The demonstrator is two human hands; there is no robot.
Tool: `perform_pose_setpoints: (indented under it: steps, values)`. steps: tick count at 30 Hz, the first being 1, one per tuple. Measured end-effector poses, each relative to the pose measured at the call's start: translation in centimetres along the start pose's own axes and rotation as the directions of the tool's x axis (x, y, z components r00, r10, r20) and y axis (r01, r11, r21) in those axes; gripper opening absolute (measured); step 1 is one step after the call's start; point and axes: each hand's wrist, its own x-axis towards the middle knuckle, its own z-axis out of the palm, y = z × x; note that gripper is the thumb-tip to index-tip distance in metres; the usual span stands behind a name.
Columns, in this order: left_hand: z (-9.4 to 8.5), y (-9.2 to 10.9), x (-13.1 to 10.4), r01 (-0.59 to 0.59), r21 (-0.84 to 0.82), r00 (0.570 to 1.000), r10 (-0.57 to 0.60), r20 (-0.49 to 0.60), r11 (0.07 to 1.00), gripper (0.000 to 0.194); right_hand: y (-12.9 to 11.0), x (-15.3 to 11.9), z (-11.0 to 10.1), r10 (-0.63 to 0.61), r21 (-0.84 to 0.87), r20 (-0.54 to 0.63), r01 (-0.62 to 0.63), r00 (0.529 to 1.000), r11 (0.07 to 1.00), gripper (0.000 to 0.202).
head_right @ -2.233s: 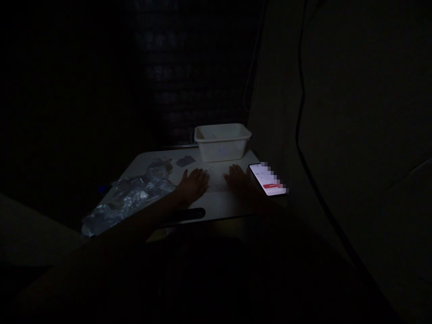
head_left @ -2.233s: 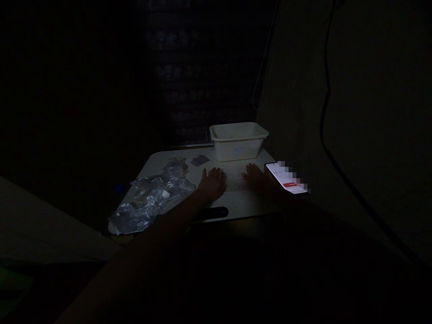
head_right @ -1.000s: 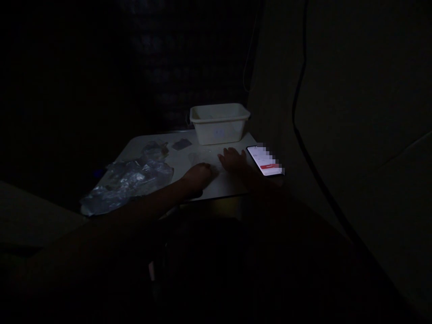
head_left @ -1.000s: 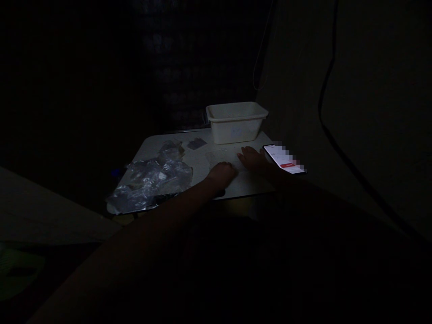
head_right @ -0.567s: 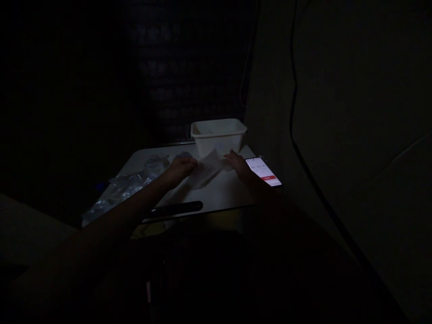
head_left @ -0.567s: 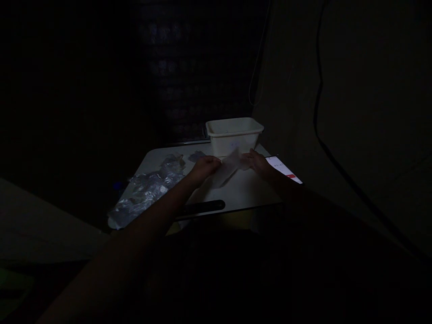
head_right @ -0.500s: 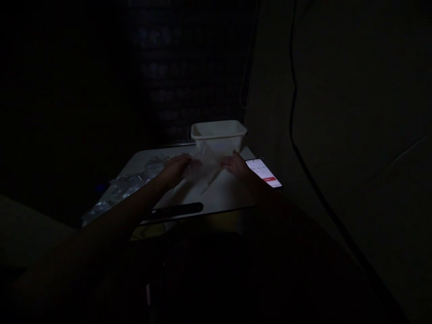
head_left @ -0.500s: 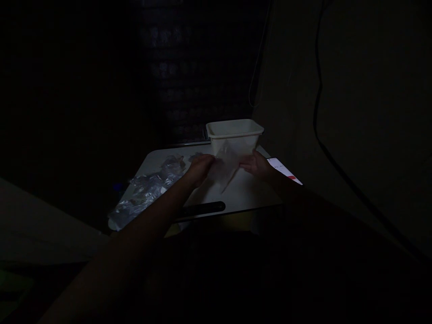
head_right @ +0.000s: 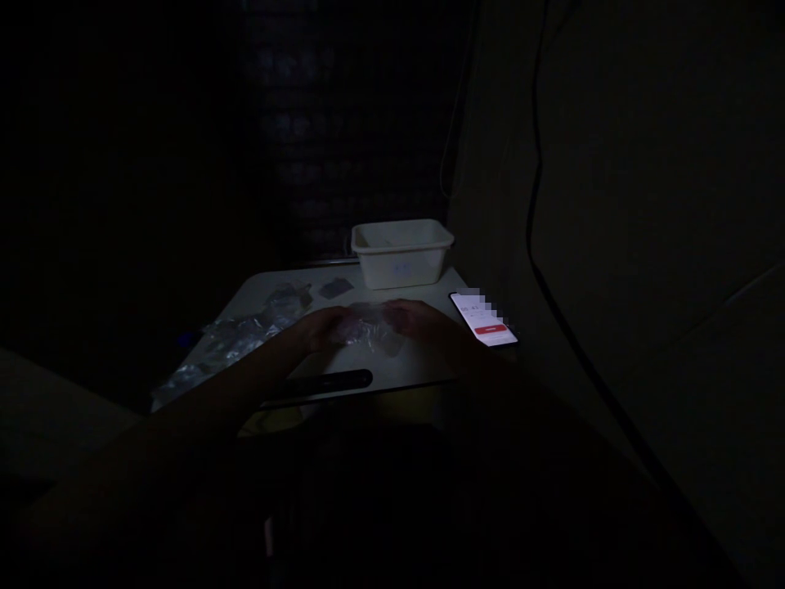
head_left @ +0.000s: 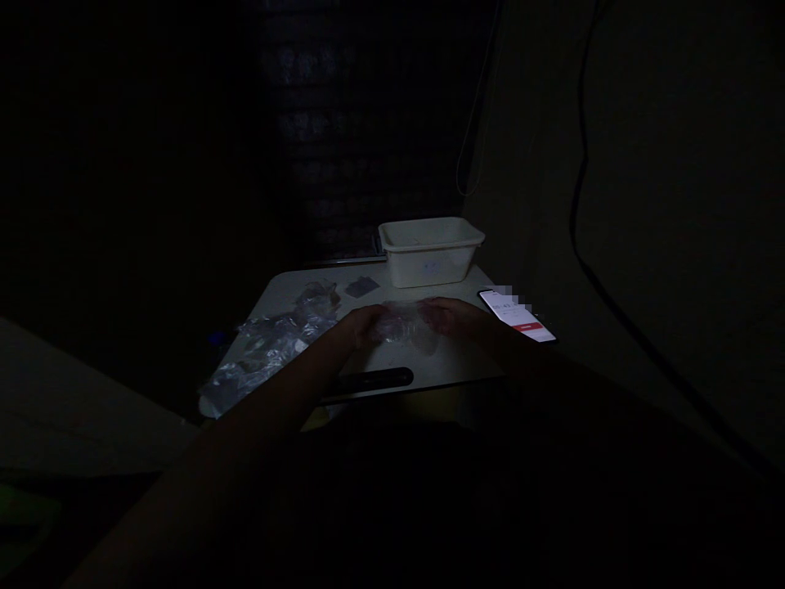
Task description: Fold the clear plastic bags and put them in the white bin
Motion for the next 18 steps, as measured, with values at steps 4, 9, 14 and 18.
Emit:
perform_pose_setpoints:
  steps: [4,9,14,18]
  values:
    - [0.43,-0.54,0.21,-0.05,0.02,0.992,0.052,-0.119,0.999,0.009,-0.09,-0.24,-0.09,0.026,-0.026,0.01,-0.026,1.0,0.999,0.027]
    - [0.1,-0.33,-0.17,-0.052,0.015,0.996,0.053,-0.073,0.999,0.01,0.16,-0.11,-0.09,0.003,-0.086,0.023,-0.001,1.0,0.996,0.01]
    - [-0.38,-0.3,-0.22,-0.061,0.057,0.995,0.065,-0.078,0.997,0.009,0.46,0.06,-0.35,0.034,0.048,-0.035,-0.033,0.999,0.998,0.012]
    - [-0.31,-0.47,-0.15,-0.097,0.057,0.991,0.101,-0.084,0.994,0.008,0.74,0.15,-0.84,0.031,0.062,0.041,-0.034,0.999,0.998,0.009]
